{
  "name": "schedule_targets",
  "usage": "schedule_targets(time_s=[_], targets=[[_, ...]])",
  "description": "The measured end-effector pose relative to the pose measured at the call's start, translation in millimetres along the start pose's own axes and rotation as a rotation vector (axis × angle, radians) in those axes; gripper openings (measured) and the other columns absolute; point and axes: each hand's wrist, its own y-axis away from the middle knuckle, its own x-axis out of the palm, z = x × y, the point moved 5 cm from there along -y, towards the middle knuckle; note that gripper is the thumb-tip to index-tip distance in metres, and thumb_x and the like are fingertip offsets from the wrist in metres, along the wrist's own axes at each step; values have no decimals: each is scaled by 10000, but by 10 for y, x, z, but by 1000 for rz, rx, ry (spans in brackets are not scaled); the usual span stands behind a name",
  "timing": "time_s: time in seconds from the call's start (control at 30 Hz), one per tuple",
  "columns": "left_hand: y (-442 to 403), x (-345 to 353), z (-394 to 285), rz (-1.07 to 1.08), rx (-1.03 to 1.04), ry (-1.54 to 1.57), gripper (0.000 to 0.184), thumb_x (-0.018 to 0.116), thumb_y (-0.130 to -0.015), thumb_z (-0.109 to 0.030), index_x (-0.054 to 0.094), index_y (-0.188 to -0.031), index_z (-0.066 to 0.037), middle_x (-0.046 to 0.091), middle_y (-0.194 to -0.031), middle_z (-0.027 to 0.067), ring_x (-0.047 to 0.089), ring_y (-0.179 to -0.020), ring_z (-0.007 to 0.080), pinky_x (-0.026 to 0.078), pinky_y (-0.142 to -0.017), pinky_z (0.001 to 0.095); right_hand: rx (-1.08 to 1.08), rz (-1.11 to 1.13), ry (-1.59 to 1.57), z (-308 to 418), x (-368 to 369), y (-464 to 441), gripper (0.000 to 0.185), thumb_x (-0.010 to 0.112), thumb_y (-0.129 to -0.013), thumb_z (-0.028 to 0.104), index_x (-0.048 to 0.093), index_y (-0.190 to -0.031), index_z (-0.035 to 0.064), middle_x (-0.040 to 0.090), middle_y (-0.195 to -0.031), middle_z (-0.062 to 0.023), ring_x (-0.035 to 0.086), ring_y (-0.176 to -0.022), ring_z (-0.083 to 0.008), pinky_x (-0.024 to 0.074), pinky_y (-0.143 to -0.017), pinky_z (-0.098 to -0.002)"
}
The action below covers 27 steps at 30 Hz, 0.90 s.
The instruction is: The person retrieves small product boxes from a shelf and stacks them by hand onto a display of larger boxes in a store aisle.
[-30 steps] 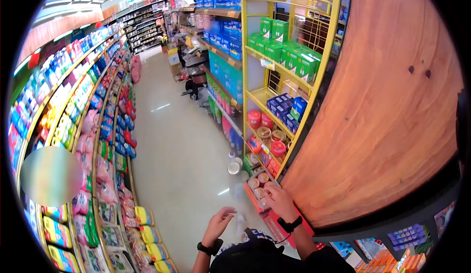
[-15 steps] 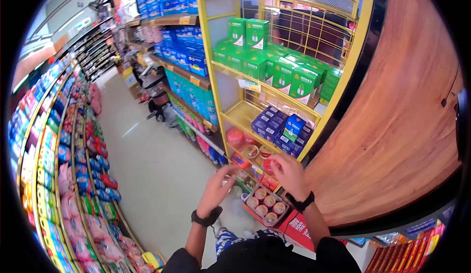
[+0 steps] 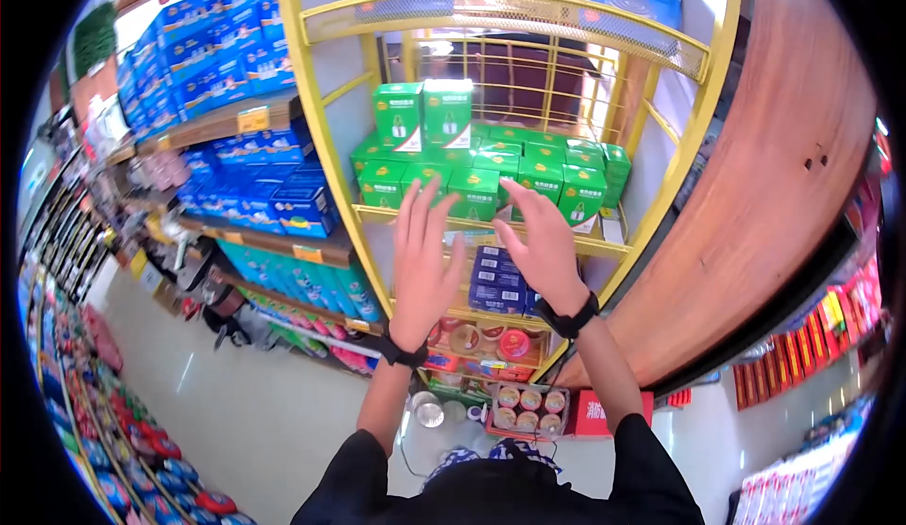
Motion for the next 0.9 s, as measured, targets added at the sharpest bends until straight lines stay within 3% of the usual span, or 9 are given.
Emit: schedule_targets(time_s=[0.03, 0.17, 0.3, 0.5, 0.6, 0.63, 0.73, 0.77, 0.9], targets=[[-43, 79, 78, 19, 17, -8, 509, 667, -961, -68, 557, -1456, -32, 474, -1614, 171, 342, -1562, 421, 310, -1255, 550, -13, 3, 36, 11, 87, -33, 586, 746, -932, 187, 574, -1489, 127, 681, -1184, -151, 665, -1052, -384, 557, -894, -477], [-139, 289, 261, 62, 35, -83, 557, 677, -950, -112, 543, -1484, -31, 454, -1633, 166, 341, -1564, 412, 255, -1281, 589, 150, 49, 88, 111, 270, -103, 613, 788, -926, 162, 590, -1506, 152, 688, -1139, -159, 687, -987, -370, 560, -840, -461], [-134, 376, 305, 73, 68, -131, 576, 676, -944, -124, 538, -1498, -39, 444, -1643, 156, 340, -1568, 400, 222, -1289, 625, 200, 19, 116, 111, 299, -126, 537, 782, -935, 154, 653, -1456, 168, 707, -1084, -158, 702, -900, -361, 571, -800, -435], [-212, 323, 269, 64, 84, -78, 621, 665, -952, -110, 517, -1554, -82, 438, -1653, 167, 339, -1574, 410, 204, -1292, 648, 194, -94, 94, 120, 242, -160, 523, 796, -913, 121, 677, -1421, 169, 726, -1100, -147, 717, -951, -355, 577, -785, -439], [-217, 298, 110, 44, 100, 64, 638, 665, -947, -88, 503, -1564, -76, 454, -1643, 178, 348, -1567, 422, 245, -1288, 617, 113, -204, 154, 318, -34, -175, 554, 816, -887, 84, 685, -1418, 172, 736, -1128, -139, 727, -970, -346, 593, -795, -411], [-188, 266, 30, 16, 114, 175, 646, 662, -936, -24, 497, -1559, -60, 460, -1631, 213, 390, -1542, 435, 325, -1262, 574, 33, -257, 255, 438, -152, -148, 545, 820, -879, 59, 705, -1399, 173, 745, -1146, -136, 740, -956, -334, 606, -783, -390], [16, 221, -209, 17, 63, 530, 639, 663, -923, 32, 506, -1538, -40, 453, -1623, 252, 448, -1505, 443, 404, -1215, 535, 19, -275, 296, 603, -464, 110, 529, 825, -876, 53, 724, -1382, 167, 749, -1185, -141, 752, -935, -320, 612, -777, -386], [71, 169, -313, -5, 108, 521, 615, 678, -914, 61, 530, -1502, -39, 447, -1622, 268, 519, -1454, 439, 479, -1155, 506, -2, -268, 272, 660, -575, 228, 536, 833, -867, 46, 729, -1382, 153, 750, -1214, -149, 760, -937, -313, 617, -771, -381], [469, 214, -734, 86, 166, 552, 539, 718, -889, 85, 613, -1396, -62, 519, -1574, 253, 648, -1316, 389, 578, -1034, 453, 128, -214, 257, 553, -951, 1028, 516, 849, -852, 32, 742, -1352, 97, 746, -1180, -160, 742, -946, -334, 605, -775, -387]])
